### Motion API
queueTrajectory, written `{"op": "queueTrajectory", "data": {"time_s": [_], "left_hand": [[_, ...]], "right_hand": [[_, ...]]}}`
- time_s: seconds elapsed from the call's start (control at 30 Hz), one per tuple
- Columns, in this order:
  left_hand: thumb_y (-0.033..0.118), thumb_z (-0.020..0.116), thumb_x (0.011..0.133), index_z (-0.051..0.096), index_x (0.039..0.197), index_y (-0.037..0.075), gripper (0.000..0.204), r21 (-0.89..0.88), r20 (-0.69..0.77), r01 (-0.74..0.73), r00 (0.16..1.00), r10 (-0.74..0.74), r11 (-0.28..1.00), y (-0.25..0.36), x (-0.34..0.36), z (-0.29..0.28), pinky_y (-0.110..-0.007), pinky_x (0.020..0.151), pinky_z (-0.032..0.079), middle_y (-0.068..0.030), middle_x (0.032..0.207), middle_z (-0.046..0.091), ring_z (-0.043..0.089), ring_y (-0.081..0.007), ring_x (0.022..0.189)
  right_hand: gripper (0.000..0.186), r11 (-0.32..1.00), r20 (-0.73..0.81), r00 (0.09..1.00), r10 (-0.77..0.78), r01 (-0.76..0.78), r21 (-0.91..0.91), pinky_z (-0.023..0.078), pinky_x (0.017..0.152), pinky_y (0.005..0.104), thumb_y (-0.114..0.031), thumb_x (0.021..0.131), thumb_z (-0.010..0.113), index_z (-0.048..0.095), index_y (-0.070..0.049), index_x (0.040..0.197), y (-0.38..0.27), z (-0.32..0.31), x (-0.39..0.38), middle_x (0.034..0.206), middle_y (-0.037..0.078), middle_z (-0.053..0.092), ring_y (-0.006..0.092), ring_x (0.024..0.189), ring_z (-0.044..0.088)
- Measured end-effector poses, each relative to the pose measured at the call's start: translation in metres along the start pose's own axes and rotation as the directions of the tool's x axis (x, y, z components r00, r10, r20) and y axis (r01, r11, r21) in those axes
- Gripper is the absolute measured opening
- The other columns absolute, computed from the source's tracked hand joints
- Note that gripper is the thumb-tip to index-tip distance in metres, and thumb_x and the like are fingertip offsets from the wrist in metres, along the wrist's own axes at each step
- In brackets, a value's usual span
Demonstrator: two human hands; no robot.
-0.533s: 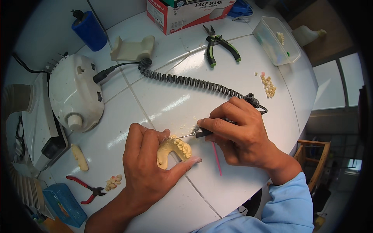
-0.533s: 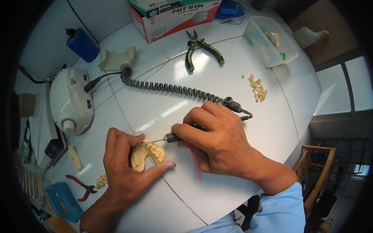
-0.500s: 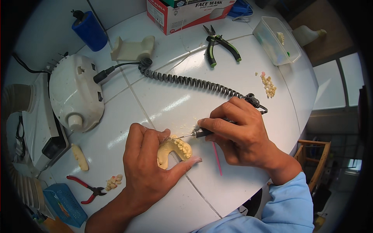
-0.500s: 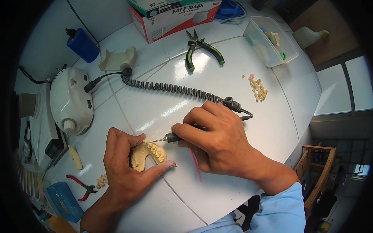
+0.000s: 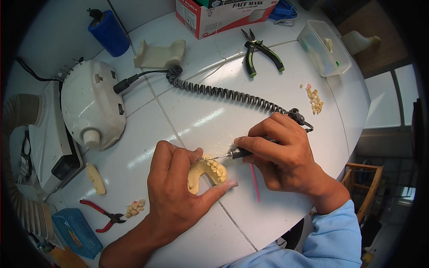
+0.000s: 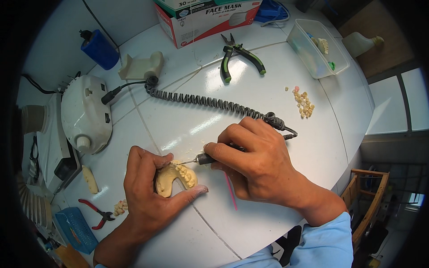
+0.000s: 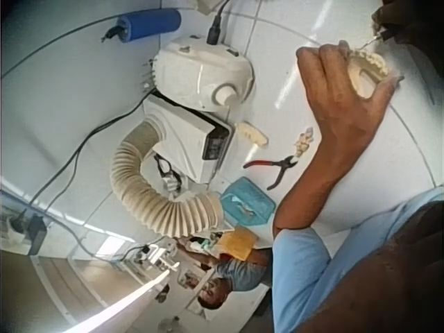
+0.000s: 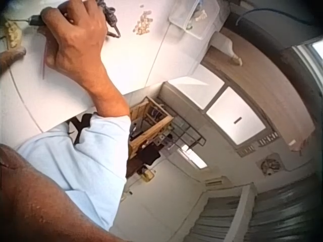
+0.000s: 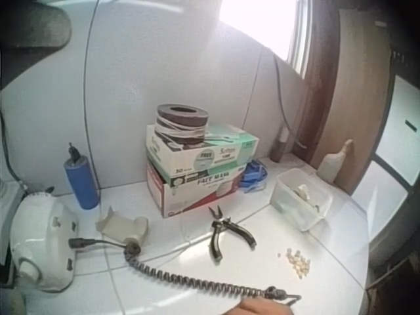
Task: Trimming and refining a plaster dental arch model using a rotary tool and hand tools.
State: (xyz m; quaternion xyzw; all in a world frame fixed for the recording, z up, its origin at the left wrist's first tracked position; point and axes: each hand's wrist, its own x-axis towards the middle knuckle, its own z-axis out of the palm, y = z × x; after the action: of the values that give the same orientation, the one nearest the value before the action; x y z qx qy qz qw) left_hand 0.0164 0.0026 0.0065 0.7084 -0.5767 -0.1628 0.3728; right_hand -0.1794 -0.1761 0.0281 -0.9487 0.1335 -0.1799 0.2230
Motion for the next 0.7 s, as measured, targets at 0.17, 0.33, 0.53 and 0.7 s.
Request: {"op": "queueTrajectory", "data": {"time_s": [0.17,0.33,0.53,0.7], "left_hand": [[0.031,0.112,0.067,0.062,0.108,-0.003,0.073,0.003,-0.001,0.002,1.0,-0.002,1.0,0.0005,0.0002,-0.0001,-0.04,0.082,0.062,-0.0158,0.108,0.054,0.063,-0.027,0.09],[0.031,0.112,0.067,0.062,0.108,-0.003,0.074,0.006,0.004,0.004,1.0,-0.004,1.0,0.0013,0.0006,-0.001,-0.04,0.083,0.062,-0.0158,0.107,0.053,0.062,-0.027,0.09],[0.03,0.112,0.067,0.062,0.108,-0.004,0.074,0.017,0.007,0.003,1.0,-0.003,1.0,0.001,0.0005,-0.0009,-0.04,0.083,0.062,-0.0158,0.107,0.053,0.062,-0.027,0.091],[0.027,0.109,0.071,0.068,0.117,-0.009,0.072,-0.031,-0.011,-0.018,1.0,0.018,0.999,-0.003,-0.0009,0.0017,-0.041,0.073,0.053,-0.0158,0.107,0.052,0.059,-0.0277,0.09]], "right_hand": [[0.036,1.0,-0.003,1.0,-0.004,0.004,0.0,0.048,0.071,0.0409,-0.011,0.076,0.09,0.08,-0.012,0.111,-0.0003,-0.0006,0.0004,0.097,0.003,0.066,0.0257,0.083,0.061],[0.037,1.0,-0.001,1.0,-0.002,0.002,-0.002,0.048,0.07,0.0415,-0.01,0.075,0.09,0.08,-0.012,0.111,-0.0006,-0.0009,0.001,0.096,0.003,0.066,0.0259,0.083,0.061],[0.036,1.0,0.004,1.0,0.005,-0.005,-0.001,0.048,0.07,0.0413,-0.01,0.076,0.09,0.08,-0.012,0.111,-0.0013,-0.0014,0.0011,0.096,0.004,0.066,0.0258,0.083,0.061],[0.036,1.0,0.005,1.0,0.01,-0.01,-0.001,0.048,0.07,0.0413,-0.009,0.076,0.089,0.08,-0.011,0.111,-0.0016,-0.0021,0.001,0.096,0.004,0.066,0.0256,0.083,0.061]]}}
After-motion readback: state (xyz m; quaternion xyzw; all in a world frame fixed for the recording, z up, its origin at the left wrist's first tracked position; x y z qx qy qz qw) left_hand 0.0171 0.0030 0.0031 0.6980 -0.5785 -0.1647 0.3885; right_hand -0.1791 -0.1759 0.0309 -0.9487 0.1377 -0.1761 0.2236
